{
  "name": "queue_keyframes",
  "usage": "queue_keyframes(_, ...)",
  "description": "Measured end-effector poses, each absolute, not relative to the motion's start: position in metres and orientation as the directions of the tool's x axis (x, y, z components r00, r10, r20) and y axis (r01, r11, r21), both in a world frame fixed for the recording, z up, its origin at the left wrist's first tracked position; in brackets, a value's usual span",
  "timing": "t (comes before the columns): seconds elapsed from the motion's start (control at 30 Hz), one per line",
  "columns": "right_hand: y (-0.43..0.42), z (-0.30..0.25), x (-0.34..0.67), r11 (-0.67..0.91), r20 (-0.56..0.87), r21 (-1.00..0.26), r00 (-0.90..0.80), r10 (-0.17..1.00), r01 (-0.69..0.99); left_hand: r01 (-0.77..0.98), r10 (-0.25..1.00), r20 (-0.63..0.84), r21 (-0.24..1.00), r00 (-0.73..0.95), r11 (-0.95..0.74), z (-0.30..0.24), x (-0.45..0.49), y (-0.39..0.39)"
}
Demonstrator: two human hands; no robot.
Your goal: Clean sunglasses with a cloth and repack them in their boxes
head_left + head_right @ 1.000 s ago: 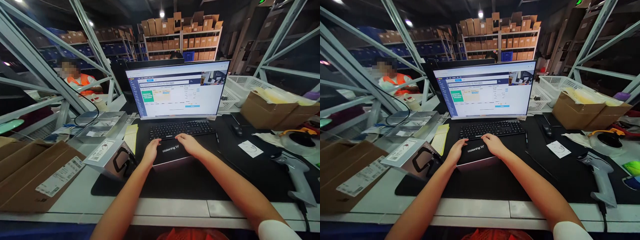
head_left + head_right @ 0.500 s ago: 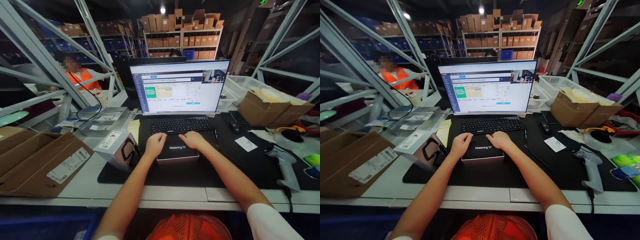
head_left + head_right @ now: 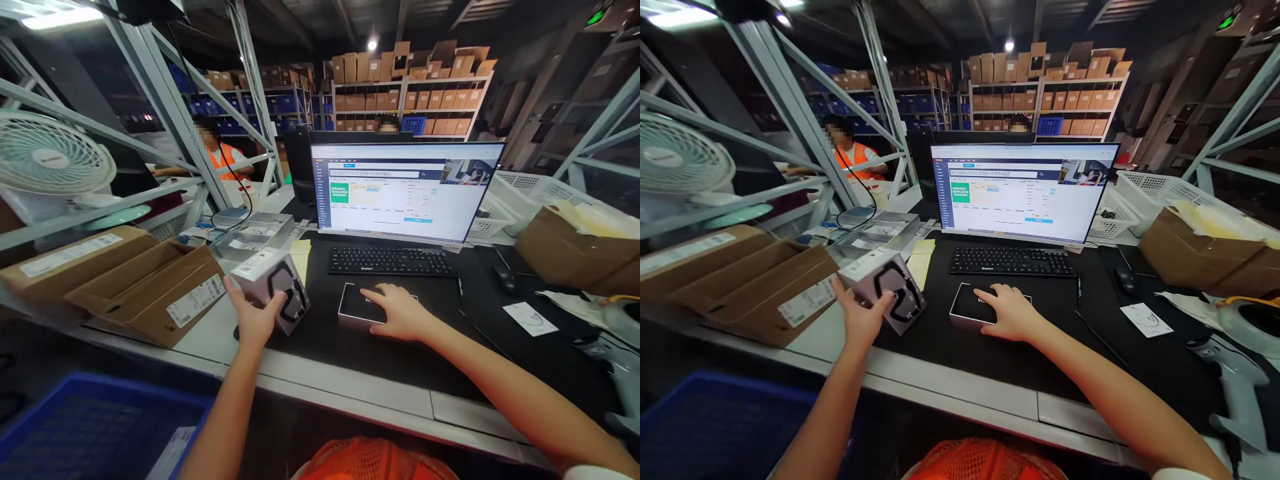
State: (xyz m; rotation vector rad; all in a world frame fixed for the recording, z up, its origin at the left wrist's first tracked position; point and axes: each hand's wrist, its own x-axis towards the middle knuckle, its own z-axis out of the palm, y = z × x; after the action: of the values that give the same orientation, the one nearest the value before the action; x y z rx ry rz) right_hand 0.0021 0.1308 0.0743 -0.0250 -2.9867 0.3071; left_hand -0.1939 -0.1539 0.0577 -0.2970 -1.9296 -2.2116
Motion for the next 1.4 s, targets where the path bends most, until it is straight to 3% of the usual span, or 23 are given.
queue_keyframes(0.1, 0.130, 0.072, 0.024, 0.976, 0.325, -0.216, -0.943, 0.070, -0.002, 0.143, -0.122, 0.095, 0.864, -0.988, -0.483, 0.070, -0.200, -0.140)
queue_keyframes(0.17, 0.125, 0.071, 0.041, 0.976, 0.507, -0.220, -0.855, 0.114, 0.000, -0.093, 0.037, -0.090, 0.776, -0.995, -0.624, 0.078, -0.194, -0.122)
queue_keyframes(0.23, 0.117, 0.069, 0.057, 0.980, 0.675, -0.200, -0.728, 0.121, -0.022, -0.332, 0.257, -0.216, 0.712, -0.942, -0.618, 0.081, -0.179, -0.098)
queue_keyframes(0.33, 0.101, 0.067, 0.074, 0.987, 0.818, -0.152, -0.567, 0.091, -0.060, -0.534, 0.498, -0.262, 0.644, -0.827, -0.548, 0.078, -0.148, -0.060)
queue_keyframes(0.4, 0.093, 0.065, 0.081, 0.987, 0.847, -0.148, -0.523, 0.097, -0.057, -0.605, 0.600, -0.260, 0.629, -0.756, -0.489, 0.074, -0.132, -0.042)
queue_keyframes(0.5, 0.087, 0.065, 0.087, 0.987, 0.827, -0.158, -0.545, 0.141, 0.016, -0.647, 0.657, -0.283, 0.640, -0.699, -0.414, 0.072, -0.124, -0.031)
queue_keyframes(0.6, 0.085, 0.067, 0.090, 0.979, 0.769, -0.119, -0.609, 0.195, 0.163, -0.660, 0.644, -0.306, 0.620, -0.701, -0.424, 0.074, -0.131, -0.036)
queue_keyframes(0.7, 0.084, 0.068, 0.089, 0.962, 0.677, -0.049, -0.699, 0.230, 0.269, -0.568, 0.537, -0.285, 0.665, -0.794, -0.486, 0.077, -0.141, -0.046)
queue_keyframes(0.8, 0.083, 0.066, 0.082, 0.969, 0.575, -0.021, -0.790, 0.212, 0.245, -0.374, 0.419, -0.155, 0.773, -0.894, -0.512, 0.076, -0.144, -0.054)
queue_keyframes(0.9, 0.081, 0.062, 0.074, 0.975, 0.556, -0.023, -0.808, 0.198, 0.223, -0.262, 0.388, -0.050, 0.816, -0.920, -0.515, 0.075, -0.143, -0.061)
queue_keyframes(1.13, 0.077, 0.061, 0.066, 0.977, 0.527, -0.015, -0.828, 0.190, 0.214, -0.255, 0.347, -0.072, 0.816, -0.935, -0.519, 0.073, -0.145, -0.069)
queue_keyframes(1.27, 0.073, 0.062, 0.065, 0.976, 0.501, 0.002, -0.845, 0.188, 0.219, -0.202, 0.332, -0.010, 0.810, -0.943, -0.550, 0.071, -0.138, -0.066)
queue_keyframes(1.4, 0.075, 0.060, 0.064, 0.969, 0.561, -0.118, -0.791, 0.244, 0.215, -0.237, 0.379, -0.014, 0.802, -0.925, -0.548, 0.063, -0.118, -0.048)
